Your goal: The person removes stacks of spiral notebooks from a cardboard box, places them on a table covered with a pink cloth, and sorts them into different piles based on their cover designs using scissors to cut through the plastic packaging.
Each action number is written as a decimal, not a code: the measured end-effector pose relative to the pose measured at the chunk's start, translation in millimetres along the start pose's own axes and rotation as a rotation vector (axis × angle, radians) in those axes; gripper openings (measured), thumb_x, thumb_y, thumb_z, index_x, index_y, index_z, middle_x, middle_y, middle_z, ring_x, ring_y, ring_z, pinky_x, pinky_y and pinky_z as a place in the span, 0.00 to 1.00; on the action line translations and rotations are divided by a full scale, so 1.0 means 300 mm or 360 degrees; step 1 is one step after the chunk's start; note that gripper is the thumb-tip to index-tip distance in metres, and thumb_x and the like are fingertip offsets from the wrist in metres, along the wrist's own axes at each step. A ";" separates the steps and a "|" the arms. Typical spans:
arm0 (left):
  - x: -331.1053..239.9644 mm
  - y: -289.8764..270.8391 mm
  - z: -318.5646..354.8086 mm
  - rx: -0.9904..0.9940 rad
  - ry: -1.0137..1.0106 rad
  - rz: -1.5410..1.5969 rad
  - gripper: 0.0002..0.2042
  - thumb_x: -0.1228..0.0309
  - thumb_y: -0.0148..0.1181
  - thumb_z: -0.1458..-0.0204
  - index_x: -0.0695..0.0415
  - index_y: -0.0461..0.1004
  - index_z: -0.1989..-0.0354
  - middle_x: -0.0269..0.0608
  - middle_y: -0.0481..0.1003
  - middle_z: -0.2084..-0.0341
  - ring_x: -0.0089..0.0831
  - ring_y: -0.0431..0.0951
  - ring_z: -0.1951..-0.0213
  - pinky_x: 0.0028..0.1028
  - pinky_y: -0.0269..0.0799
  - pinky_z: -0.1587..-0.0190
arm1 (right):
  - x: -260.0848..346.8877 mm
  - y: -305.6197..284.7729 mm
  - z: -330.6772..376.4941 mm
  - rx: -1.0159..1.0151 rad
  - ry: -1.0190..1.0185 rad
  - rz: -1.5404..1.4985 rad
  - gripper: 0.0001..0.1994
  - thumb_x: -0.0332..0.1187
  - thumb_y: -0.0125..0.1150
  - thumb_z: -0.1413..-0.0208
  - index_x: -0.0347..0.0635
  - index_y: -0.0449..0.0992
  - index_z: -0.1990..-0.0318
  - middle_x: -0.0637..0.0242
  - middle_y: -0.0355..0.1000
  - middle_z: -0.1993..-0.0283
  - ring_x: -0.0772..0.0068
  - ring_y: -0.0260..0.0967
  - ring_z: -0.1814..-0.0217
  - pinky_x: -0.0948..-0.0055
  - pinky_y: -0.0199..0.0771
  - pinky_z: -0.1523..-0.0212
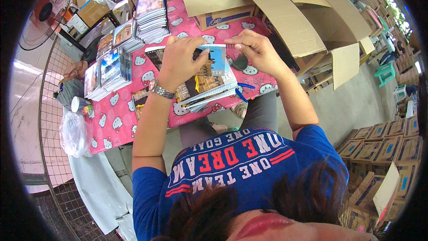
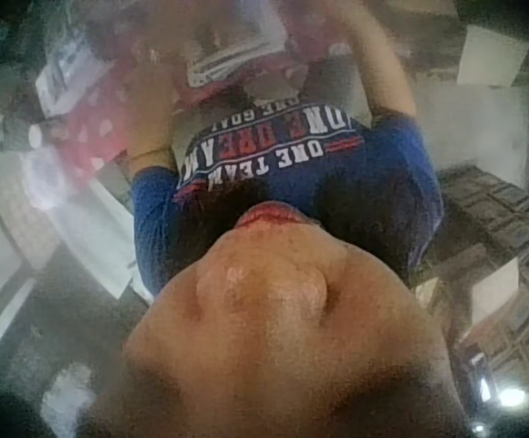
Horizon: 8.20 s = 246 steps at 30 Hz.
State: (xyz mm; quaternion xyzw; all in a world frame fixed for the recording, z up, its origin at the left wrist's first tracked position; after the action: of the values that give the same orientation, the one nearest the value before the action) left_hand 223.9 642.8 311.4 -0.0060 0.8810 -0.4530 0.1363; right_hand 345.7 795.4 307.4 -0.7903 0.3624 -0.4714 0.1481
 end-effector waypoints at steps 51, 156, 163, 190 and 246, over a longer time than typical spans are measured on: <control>-0.021 0.067 0.047 -0.0105 -0.0186 0.0137 0.21 0.62 0.70 0.60 0.54 0.70 0.59 0.44 0.69 0.51 0.49 0.57 0.38 0.64 0.50 0.43 | -0.863 0.263 0.145 0.0527 0.0927 -0.0324 0.29 0.43 0.61 0.56 0.44 0.71 0.44 0.59 0.69 0.44 0.64 0.65 0.42 0.61 0.63 0.41; 0.258 0.009 0.193 -0.0724 -0.1042 0.1235 0.09 0.70 0.64 0.46 0.62 0.78 0.60 0.36 0.77 0.77 0.21 0.75 0.82 0.19 0.67 0.81 | -0.892 0.415 0.338 0.0093 0.0609 0.0495 0.39 0.38 0.71 0.57 0.44 0.60 0.35 0.41 0.52 0.32 0.36 0.53 0.33 0.51 0.60 0.36; 0.199 0.019 0.230 -0.0828 -0.1132 0.0921 0.11 0.66 0.62 0.44 0.62 0.77 0.62 0.35 0.76 0.77 0.19 0.74 0.83 0.19 0.67 0.83 | -0.592 0.519 0.687 0.0440 0.0721 0.1182 0.36 0.41 0.59 0.46 0.39 0.53 0.32 0.39 0.51 0.32 0.38 0.51 0.32 0.51 0.57 0.36; 0.222 0.056 0.265 -0.1028 -0.0945 0.0929 0.11 0.79 0.62 0.55 0.60 0.81 0.61 0.42 0.79 0.75 0.23 0.77 0.77 0.24 0.72 0.73 | 0.139 0.307 0.003 -0.0058 0.0143 -0.0250 0.30 0.32 0.69 0.57 0.37 0.70 0.43 0.53 0.67 0.51 0.51 0.67 0.48 0.63 0.69 0.47; 0.029 0.018 0.388 -0.0465 -0.0171 0.0023 0.13 0.66 0.64 0.50 0.58 0.77 0.59 0.45 0.76 0.56 0.45 0.73 0.52 0.42 0.66 0.46 | -1.176 -0.063 0.358 -0.0257 0.1227 0.1350 0.15 0.34 0.56 0.49 0.43 0.76 0.53 0.50 0.77 0.58 0.48 0.74 0.53 0.57 0.75 0.51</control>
State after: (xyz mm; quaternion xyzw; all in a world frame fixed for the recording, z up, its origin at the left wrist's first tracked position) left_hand 244.6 552.2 240.8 -0.0435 0.9291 -0.3179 0.1840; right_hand 341.9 1048.2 38.4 -0.3559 0.7100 -0.5956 0.1206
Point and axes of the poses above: each hand's wrist, its own z-axis away from the middle knuckle, its own y-axis out of the palm, x = y × z, the point moved 6 cm from there along -z, towards the middle knuckle
